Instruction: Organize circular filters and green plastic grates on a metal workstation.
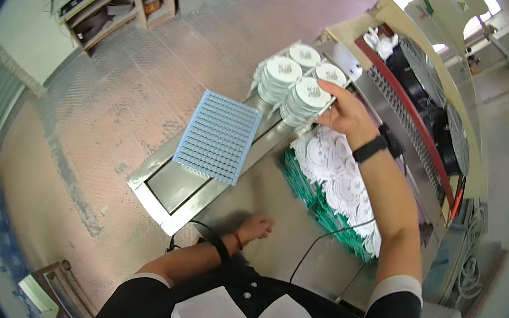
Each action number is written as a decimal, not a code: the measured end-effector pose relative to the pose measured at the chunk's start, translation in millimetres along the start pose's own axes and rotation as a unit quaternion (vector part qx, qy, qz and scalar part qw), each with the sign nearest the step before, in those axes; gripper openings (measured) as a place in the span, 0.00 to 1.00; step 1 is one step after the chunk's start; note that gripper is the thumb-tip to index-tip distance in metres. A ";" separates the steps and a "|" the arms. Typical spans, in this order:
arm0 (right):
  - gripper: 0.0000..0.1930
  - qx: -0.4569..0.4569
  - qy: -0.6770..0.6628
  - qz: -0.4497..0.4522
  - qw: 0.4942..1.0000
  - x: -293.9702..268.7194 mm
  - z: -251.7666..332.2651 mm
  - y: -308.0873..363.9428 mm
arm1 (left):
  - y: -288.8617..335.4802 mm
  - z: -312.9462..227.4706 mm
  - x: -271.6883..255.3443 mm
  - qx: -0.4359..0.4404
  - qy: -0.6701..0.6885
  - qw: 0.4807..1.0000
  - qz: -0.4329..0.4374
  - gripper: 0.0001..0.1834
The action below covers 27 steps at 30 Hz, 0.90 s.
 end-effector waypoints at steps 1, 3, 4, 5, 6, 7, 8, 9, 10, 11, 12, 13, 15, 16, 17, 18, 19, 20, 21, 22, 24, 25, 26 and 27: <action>0.23 0.013 0.016 0.038 0.999 -9.0 8.5 -9.3 | 2.4 -2.9 -1.0 -0.013 -0.002 1.000 0.007 0.19; 0.29 0.032 0.092 0.057 0.994 -12.0 16.7 -6.6 | 5.2 -11.1 -6.5 -0.005 0.007 1.000 -0.017 0.19; 0.29 0.035 0.085 0.047 0.995 -13.8 23.0 -0.6 | 4.1 -14.5 -5.7 -0.014 0.003 1.000 -0.009 0.19; 0.30 0.082 0.194 0.041 0.977 -18.2 27.8 4.1 | 3.0 -17.3 -4.3 -0.016 0.014 0.999 -0.027 0.18; 0.33 0.128 0.301 0.038 0.944 -20.7 33.4 9.7 | -0.2 -20.2 -3.0 -0.015 0.025 0.999 -0.046 0.17; 0.36 0.112 0.369 0.003 0.923 -15.8 36.4 18.0 | -6.2 -18.2 -4.0 -0.021 0.021 0.999 -0.041 0.17; 0.36 0.115 0.364 -0.003 0.924 -23.4 40.3 23.7 | -14.2 -15.5 -5.4 -0.006 0.028 0.999 -0.039 0.16; 0.34 0.057 0.450 -0.084 0.887 -37.2 46.5 32.9 | -19.5 -13.6 -4.8 0.009 0.033 0.999 -0.034 0.15; 0.33 0.000 0.529 -0.162 0.833 -53.1 51.1 42.6 | -21.3 -16.6 -2.3 0.003 0.029 0.999 -0.027 0.15; 0.31 -0.044 0.497 -0.195 0.844 -74.2 49.4 53.7 | -22.5 -20.1 -0.4 0.021 0.029 0.999 -0.031 0.14; 0.29 -0.090 0.465 -0.222 0.852 -98.8 42.8 62.1 | -21.1 -23.7 0.9 0.042 0.032 0.998 -0.039 0.13; 0.26 -0.104 0.420 -0.254 0.865 -129.7 26.0 68.7 | -18.5 -27.1 5.8 0.040 0.030 0.998 -0.036 0.13; 0.22 -0.084 0.394 -0.320 0.858 -214.5 -27.7 80.8 | -19.4 -36.7 22.2 0.066 0.060 0.994 -0.070 0.12; 0.20 -0.048 0.410 -0.350 0.841 -253.5 -59.9 85.1 | -25.6 -37.6 30.0 0.065 0.055 0.994 -0.061 0.12; 0.19 -0.049 0.341 -0.385 0.856 -264.1 -94.6 82.3 | -31.0 -37.0 31.6 0.063 0.035 0.996 -0.058 0.12; 0.18 -0.050 0.268 -0.418 0.867 -266.3 -123.1 79.4 | -36.2 -36.9 32.8 0.062 0.014 0.997 -0.054 0.12; 0.17 -0.034 0.251 -0.418 0.873 -267.6 -140.8 74.5 | -39.9 -36.2 35.0 0.060 0.007 0.997 -0.056 0.12; 0.17 -0.018 0.231 -0.418 0.878 -266.1 -153.6 68.9 | -43.1 -34.8 38.5 0.054 0.011 0.997 -0.049 0.12; 0.17 -0.010 0.201 -0.413 0.888 -258.2 -158.5 61.4 | -45.9 -33.5 41.8 0.047 0.015 0.998 -0.045 0.11; 0.16 -0.006 0.157 -0.416 0.896 -256.3 -163.3 55.2 | -45.7 -36.1 48.7 0.044 0.006 0.998 -0.045 0.11; 0.14 -0.026 0.071 -0.302 0.950 -265.3 -166.3 44.8 | -46.4 -41.2 61.4 0.042 0.030 0.998 -0.035 0.11; 0.14 -0.026 0.064 -0.304 0.950 -267.4 -168.3 42.1 | -49.2 -40.7 66.1 0.039 0.024 0.998 -0.035 0.11; 0.12 0.014 0.054 -0.312 0.949 -268.5 -171.5 39.2 | -52.1 -40.6 71.0 0.053 0.025 0.998 -0.027 0.11; 0.11 0.054 0.047 -0.315 0.946 -268.4 -173.6 35.5 | -54.6 -42.7 75.1 0.070 0.030 0.997 -0.020 0.10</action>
Point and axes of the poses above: each hand's wrist, its own y-axis away from the middle knuckle, its own x-axis out of the palm, z = x × y, the point moved 1 cm from there along -y, towards the middle knuckle, and after that the axes turned 8 degrees about y, right-handed, at the moved point
